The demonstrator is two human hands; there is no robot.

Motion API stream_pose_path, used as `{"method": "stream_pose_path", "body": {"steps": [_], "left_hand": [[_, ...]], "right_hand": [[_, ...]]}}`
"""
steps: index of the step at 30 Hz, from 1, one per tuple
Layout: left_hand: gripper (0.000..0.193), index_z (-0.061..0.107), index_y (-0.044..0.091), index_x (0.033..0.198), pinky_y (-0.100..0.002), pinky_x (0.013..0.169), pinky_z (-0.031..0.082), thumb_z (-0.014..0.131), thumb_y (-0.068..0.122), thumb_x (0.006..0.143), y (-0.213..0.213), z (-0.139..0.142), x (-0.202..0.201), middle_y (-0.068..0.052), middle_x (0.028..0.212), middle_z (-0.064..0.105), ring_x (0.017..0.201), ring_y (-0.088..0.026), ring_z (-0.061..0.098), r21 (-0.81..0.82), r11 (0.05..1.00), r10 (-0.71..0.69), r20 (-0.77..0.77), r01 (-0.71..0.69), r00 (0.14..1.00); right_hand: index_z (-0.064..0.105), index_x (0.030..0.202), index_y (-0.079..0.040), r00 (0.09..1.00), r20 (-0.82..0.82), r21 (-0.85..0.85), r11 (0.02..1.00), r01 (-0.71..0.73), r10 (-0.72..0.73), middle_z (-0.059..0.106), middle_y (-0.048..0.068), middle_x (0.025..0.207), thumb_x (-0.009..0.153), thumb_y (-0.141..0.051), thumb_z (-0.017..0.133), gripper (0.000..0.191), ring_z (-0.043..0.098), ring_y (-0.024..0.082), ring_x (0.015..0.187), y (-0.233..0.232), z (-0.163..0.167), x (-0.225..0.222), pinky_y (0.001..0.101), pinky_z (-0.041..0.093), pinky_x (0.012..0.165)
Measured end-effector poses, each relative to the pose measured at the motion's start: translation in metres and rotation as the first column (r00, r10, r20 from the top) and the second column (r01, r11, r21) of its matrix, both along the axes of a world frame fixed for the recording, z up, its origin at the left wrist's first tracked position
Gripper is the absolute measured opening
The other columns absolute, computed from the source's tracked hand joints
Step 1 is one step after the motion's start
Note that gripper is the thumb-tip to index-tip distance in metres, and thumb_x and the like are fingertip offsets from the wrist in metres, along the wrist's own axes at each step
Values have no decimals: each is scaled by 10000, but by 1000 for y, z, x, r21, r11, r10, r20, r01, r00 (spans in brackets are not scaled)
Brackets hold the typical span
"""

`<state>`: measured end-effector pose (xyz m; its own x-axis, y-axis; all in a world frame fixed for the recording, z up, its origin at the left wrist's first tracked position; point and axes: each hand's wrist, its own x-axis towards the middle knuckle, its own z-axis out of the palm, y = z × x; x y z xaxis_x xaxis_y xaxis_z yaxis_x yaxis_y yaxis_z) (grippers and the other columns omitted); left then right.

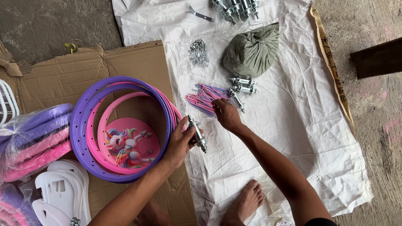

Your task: The person inserts pink plastic zip ties into the holes of a bicycle hub held in their left hand. They repeatedly pick up zip ties from a pile and thread them through the hub, then adjust the ties to align them.

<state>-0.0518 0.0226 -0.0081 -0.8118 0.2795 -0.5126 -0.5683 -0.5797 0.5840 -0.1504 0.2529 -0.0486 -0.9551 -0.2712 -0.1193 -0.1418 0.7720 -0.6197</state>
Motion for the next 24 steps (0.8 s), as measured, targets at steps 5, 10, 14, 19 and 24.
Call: {"method": "stream_pose_path", "body": {"steps": [5,10,14,19,24], "left_hand": [[719,232,101,1582,-365,850,605,597,266,986,-2,13,-4,-152,1077,737,938,-197,734,-43,997,-57,54,59,997],[720,300,27,1562,-348,817,611,677,95,952,4,-4,21,-135,1058,710,918,-164,701,-228,969,-139,-182,96,974],[689,380,-10,1537,-291,926,580,724,0,940,-2,-7,28,-113,1097,710,1012,-123,689,-475,878,-288,-428,58,857],[596,457,-5,1511,-270,811,567,713,22,974,-1,4,15,-103,1026,710,925,-122,665,-419,900,-238,-254,115,937],[488,553,-16,1419,-318,1028,600,720,4,961,-7,26,3,-118,1210,689,1125,-158,687,-464,886,-263,-487,8,833]], "right_hand": [[698,1126,-7,999,12,-232,972,39,-37,743,152,1078,943,-45,650,194,745,250,916,5,-6,-7,378,616,773],[625,1087,14,946,303,-306,929,210,-114,723,122,981,997,-90,670,144,748,178,851,11,2,-5,320,599,759],[587,1082,22,882,470,-639,706,305,45,669,77,972,1042,-70,652,120,702,160,931,12,41,6,346,622,902],[570,1097,9,907,396,-687,703,186,146,680,84,1053,1054,-27,646,95,691,186,1029,11,106,28,379,598,961],[576,1124,-5,890,413,-755,620,214,195,668,92,1101,1035,9,643,112,707,209,1097,7,147,54,422,617,1029]]}}
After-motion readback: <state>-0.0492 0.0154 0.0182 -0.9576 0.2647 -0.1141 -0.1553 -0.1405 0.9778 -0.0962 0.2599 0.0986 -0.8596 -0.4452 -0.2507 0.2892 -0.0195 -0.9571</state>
